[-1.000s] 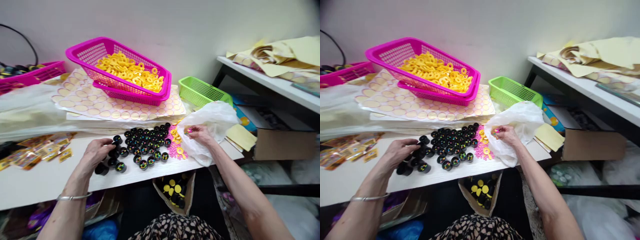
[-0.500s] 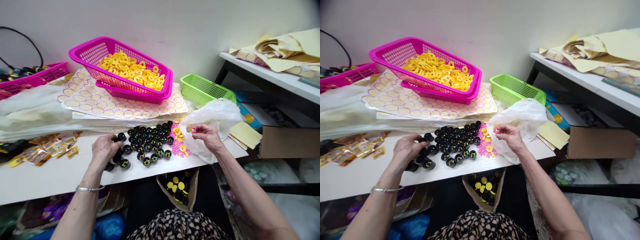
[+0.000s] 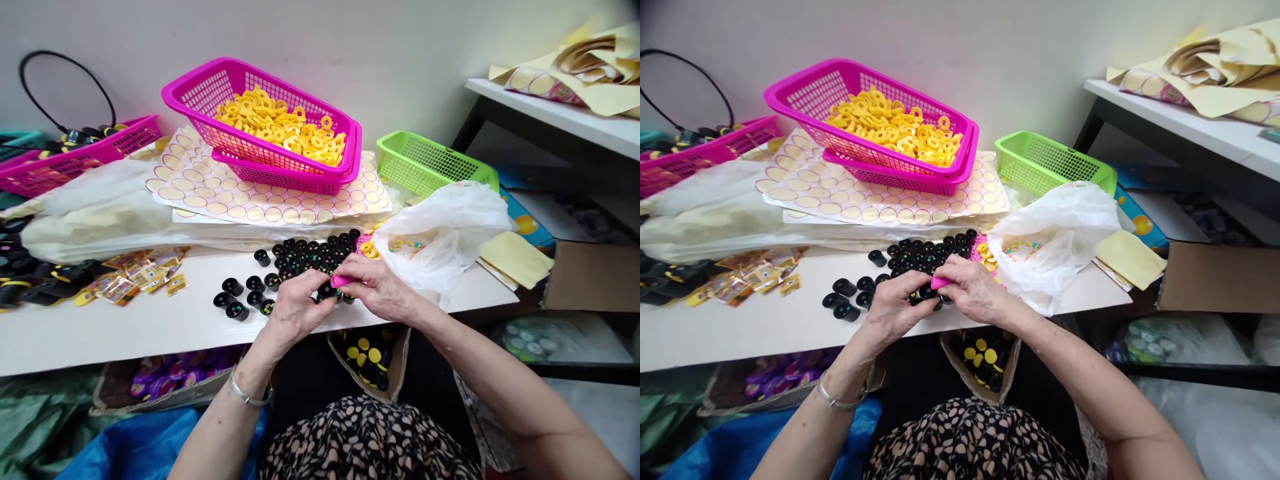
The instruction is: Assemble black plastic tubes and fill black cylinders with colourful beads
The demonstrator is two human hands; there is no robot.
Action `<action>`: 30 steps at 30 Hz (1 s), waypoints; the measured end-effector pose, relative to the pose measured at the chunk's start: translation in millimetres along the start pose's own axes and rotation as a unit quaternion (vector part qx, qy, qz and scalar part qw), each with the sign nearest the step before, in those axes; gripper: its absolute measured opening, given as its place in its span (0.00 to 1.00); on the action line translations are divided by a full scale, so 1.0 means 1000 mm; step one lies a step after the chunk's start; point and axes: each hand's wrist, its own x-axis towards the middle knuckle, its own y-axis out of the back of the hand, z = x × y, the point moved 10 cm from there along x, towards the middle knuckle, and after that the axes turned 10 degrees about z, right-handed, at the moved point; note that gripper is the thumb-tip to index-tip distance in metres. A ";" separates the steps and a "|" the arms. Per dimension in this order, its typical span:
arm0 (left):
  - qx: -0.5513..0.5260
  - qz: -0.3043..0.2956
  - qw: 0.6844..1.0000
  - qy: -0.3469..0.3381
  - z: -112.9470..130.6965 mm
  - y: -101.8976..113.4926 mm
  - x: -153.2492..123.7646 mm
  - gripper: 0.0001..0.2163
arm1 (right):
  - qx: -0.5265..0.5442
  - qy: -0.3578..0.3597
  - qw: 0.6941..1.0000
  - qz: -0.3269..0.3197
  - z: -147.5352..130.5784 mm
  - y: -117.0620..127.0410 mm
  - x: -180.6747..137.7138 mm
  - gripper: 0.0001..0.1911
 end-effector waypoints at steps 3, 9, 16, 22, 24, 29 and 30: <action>0.026 -0.025 0.999 0.008 -0.002 -0.012 -0.004 0.07 | -0.156 0.042 0.985 -0.058 -0.004 -0.010 -0.006 0.09; 0.053 -0.032 0.997 0.055 -0.004 -0.019 -0.003 0.02 | -0.384 0.152 0.899 -0.148 -0.021 -0.038 -0.015 0.06; 0.029 -0.021 0.996 0.084 -0.012 -0.017 -0.003 0.06 | -0.383 0.165 0.901 -0.121 -0.024 -0.031 -0.014 0.09; 0.008 -0.015 0.997 0.076 -0.017 -0.016 -0.005 0.06 | -0.131 0.066 0.989 -0.020 -0.005 0.002 -0.002 0.09; 0.004 0.004 0.997 0.076 -0.020 -0.007 -0.003 0.06 | -0.015 0.001 1.000 0.027 0.011 0.020 -0.002 0.06; 0.035 0.150 0.974 0.163 -0.066 0.073 0.001 0.13 | 0.076 -0.189 0.965 0.164 0.095 0.083 -0.028 0.12; 0.069 0.186 0.959 0.203 -0.084 0.097 -0.001 0.15 | 0.062 -0.217 0.956 0.186 0.114 0.096 -0.035 0.13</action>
